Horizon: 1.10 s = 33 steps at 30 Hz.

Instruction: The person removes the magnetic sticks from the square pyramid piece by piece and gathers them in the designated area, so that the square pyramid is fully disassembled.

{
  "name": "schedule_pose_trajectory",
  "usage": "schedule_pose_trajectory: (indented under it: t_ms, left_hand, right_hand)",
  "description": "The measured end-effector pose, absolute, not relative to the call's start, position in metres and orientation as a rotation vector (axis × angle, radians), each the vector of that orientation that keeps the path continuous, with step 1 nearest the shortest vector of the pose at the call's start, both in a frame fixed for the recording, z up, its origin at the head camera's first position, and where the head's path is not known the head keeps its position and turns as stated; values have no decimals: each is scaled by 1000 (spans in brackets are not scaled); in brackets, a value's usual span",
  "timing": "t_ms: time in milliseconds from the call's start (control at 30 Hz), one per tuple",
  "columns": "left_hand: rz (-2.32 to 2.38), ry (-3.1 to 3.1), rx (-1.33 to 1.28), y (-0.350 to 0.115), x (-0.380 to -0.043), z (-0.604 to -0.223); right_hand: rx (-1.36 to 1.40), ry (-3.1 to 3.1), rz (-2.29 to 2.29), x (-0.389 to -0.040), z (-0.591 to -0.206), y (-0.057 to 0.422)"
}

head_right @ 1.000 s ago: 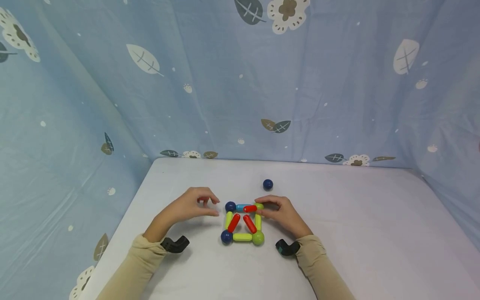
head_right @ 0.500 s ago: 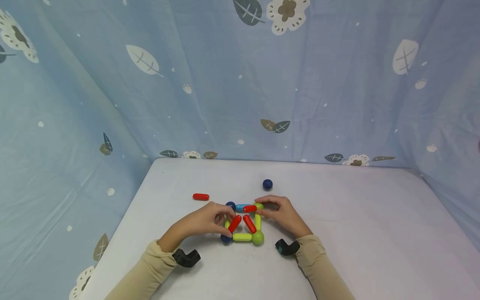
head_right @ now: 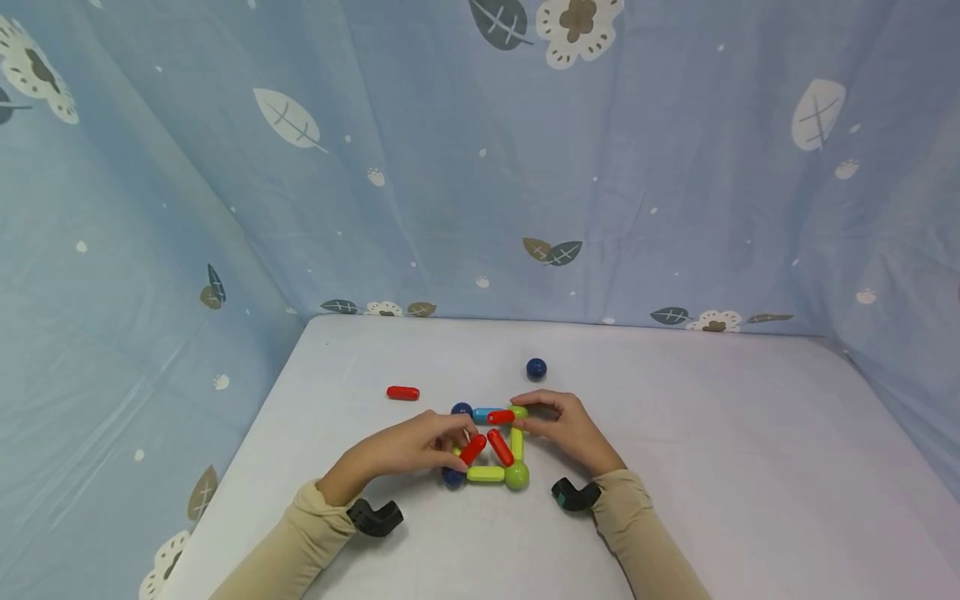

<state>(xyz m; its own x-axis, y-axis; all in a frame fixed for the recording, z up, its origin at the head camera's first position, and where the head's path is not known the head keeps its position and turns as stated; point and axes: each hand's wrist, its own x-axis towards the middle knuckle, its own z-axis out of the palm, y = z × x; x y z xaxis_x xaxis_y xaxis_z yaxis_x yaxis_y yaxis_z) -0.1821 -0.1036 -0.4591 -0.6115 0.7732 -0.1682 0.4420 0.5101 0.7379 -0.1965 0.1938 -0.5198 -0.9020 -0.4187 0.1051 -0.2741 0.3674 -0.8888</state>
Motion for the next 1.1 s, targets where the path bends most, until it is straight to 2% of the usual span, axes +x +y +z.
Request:
schedule_pose_trajectory:
  t_ms: [800, 933, 1100]
  left_hand:
    - [999, 2345, 1007, -107, -180, -450]
    - [1040, 2434, 969, -124, -181, -445]
    - [1114, 2590, 864, -167, -186, -444]
  right_hand:
    - [-606, 2473, -1590, -194, -519, 196]
    - [-574, 2489, -1565, -194, -518, 194]
    - [-579, 2495, -1546, -195, -518, 192]
